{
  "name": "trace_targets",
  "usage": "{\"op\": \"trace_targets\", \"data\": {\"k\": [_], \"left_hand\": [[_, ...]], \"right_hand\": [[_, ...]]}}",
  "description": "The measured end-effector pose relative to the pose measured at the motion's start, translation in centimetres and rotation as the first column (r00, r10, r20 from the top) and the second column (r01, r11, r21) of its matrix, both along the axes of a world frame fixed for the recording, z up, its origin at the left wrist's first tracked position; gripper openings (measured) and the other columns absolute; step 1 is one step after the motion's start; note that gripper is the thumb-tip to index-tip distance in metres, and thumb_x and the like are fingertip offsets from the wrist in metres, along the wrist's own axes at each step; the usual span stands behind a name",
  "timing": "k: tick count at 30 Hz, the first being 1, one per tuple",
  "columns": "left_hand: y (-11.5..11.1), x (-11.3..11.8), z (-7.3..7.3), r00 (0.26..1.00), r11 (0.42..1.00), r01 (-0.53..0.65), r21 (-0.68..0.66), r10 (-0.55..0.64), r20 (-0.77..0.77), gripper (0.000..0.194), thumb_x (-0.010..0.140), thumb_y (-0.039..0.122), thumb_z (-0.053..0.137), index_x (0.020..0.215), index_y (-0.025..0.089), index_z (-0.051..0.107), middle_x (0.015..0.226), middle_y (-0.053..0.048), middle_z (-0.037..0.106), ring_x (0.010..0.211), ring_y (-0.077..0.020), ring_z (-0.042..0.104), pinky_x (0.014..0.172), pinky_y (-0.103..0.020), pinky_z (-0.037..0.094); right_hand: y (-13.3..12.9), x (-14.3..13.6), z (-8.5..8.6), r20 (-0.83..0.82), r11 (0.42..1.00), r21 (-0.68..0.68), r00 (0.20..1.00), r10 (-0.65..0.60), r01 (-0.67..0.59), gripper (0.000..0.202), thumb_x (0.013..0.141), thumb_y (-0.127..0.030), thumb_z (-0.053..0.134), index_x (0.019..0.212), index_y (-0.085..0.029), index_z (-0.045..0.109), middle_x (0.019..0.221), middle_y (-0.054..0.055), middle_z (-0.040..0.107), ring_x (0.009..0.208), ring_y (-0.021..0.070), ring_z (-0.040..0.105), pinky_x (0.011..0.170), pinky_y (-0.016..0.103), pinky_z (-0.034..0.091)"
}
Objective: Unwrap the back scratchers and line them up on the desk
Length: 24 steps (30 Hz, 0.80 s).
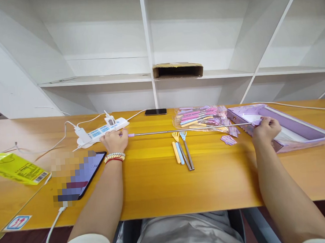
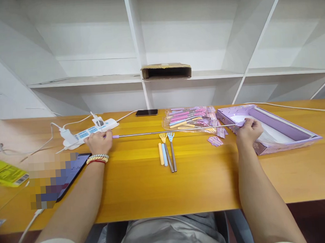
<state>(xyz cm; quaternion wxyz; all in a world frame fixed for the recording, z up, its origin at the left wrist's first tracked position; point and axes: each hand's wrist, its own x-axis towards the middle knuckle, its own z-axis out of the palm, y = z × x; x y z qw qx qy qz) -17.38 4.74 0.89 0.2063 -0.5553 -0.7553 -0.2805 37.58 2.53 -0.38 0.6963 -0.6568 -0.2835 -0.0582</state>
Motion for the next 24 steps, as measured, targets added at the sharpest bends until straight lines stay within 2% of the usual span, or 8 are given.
{"op": "trace_targets", "data": {"k": [2,5,7,12,15,19,22,24], "left_hand": [[0.0,-0.1,0.0,0.998,1.0,-0.011,-0.01,0.012,0.067,0.052,0.083,0.043,0.028,0.073,0.014,0.07,0.081,-0.015,0.067,0.084,-0.0281,0.057,0.073,-0.037,0.035],[0.1,-0.3,0.2,0.991,1.0,-0.023,-0.012,0.024,0.132,0.05,0.083,0.04,0.029,0.072,0.013,0.069,0.079,-0.015,0.066,0.076,-0.0251,0.058,0.066,-0.033,0.035],[0.1,-0.5,0.3,0.99,0.999,-0.044,0.011,0.042,0.135,0.046,0.082,0.037,0.03,0.07,0.014,0.068,0.077,-0.014,0.066,0.074,-0.0234,0.057,0.064,-0.032,0.035],[-0.2,-0.9,0.7,0.991,0.995,-0.071,0.071,0.063,0.118,0.042,0.081,0.033,0.031,0.064,0.015,0.064,0.071,-0.011,0.064,0.071,-0.021,0.057,0.064,-0.03,0.035],[-0.4,-1.0,0.8,0.992,0.996,-0.059,0.066,0.051,0.111,0.041,0.08,0.033,0.032,0.065,0.015,0.065,0.071,-0.011,0.064,0.069,-0.0206,0.056,0.061,-0.03,0.034],[-0.6,-0.3,1.0,0.995,0.998,-0.061,0.011,0.059,0.081,0.043,0.08,0.037,0.032,0.069,0.015,0.067,0.072,-0.011,0.066,0.069,-0.0228,0.057,0.058,-0.031,0.031],[-1.0,1.9,1.6,0.999,0.997,0.048,-0.06,-0.047,0.028,0.049,0.083,0.043,0.03,0.066,0.016,0.067,0.068,-0.01,0.066,0.068,-0.0231,0.058,0.057,-0.03,0.03],[-1.7,4.1,2.0,0.988,0.981,0.153,-0.117,-0.153,0.007,0.054,0.085,0.049,0.027,0.065,0.017,0.066,0.066,-0.009,0.065,0.067,-0.0221,0.058,0.056,-0.03,0.029]], "right_hand": [[0.0,0.3,0.0,-0.077,0.996,0.09,0.997,0.0,0.007,0.021,0.079,-0.03,0.042,0.076,-0.014,0.055,0.065,0.002,0.047,0.054,0.0121,0.043,0.05,0.029,0.037],[-0.1,0.0,0.5,-0.227,0.984,0.156,0.966,0.121,-0.087,0.014,0.073,-0.027,0.047,0.072,-0.016,0.054,0.059,0.0,0.045,0.046,0.0108,0.04,0.043,0.029,0.035],[-0.3,-0.5,1.0,-0.298,0.976,0.181,0.939,0.171,-0.12,0.01,0.068,-0.022,0.045,0.07,-0.016,0.053,0.059,0.002,0.047,0.045,0.0124,0.043,0.041,0.029,0.034],[-0.7,-1.0,1.8,-0.451,0.988,0.086,0.879,0.156,-0.131,0.005,0.063,-0.015,0.041,0.063,-0.019,0.045,0.052,0.001,0.043,0.044,0.0147,0.047,0.04,0.03,0.032],[-0.8,-1.2,1.8,-0.459,0.991,0.042,0.879,0.13,-0.125,0.002,0.063,-0.019,0.047,0.062,-0.019,0.045,0.048,-0.001,0.04,0.04,0.0134,0.042,0.038,0.029,0.029],[-0.6,-2.5,1.4,-0.408,0.981,-0.001,0.896,0.176,-0.194,0.008,0.063,-0.022,0.052,0.065,-0.015,0.056,0.045,-0.001,0.042,0.038,0.012,0.039,0.037,0.028,0.028],[-0.3,-5.2,1.1,-0.37,0.95,-0.022,0.885,0.282,-0.312,0.012,0.063,-0.025,0.056,0.066,-0.014,0.059,0.045,-0.001,0.046,0.035,0.0116,0.041,0.034,0.026,0.027],[-0.3,-7.6,0.9,-0.339,0.904,-0.033,0.856,0.39,-0.425,0.015,0.064,-0.029,0.058,0.067,-0.014,0.06,0.046,-0.001,0.05,0.033,0.0113,0.042,0.032,0.024,0.027]]}}
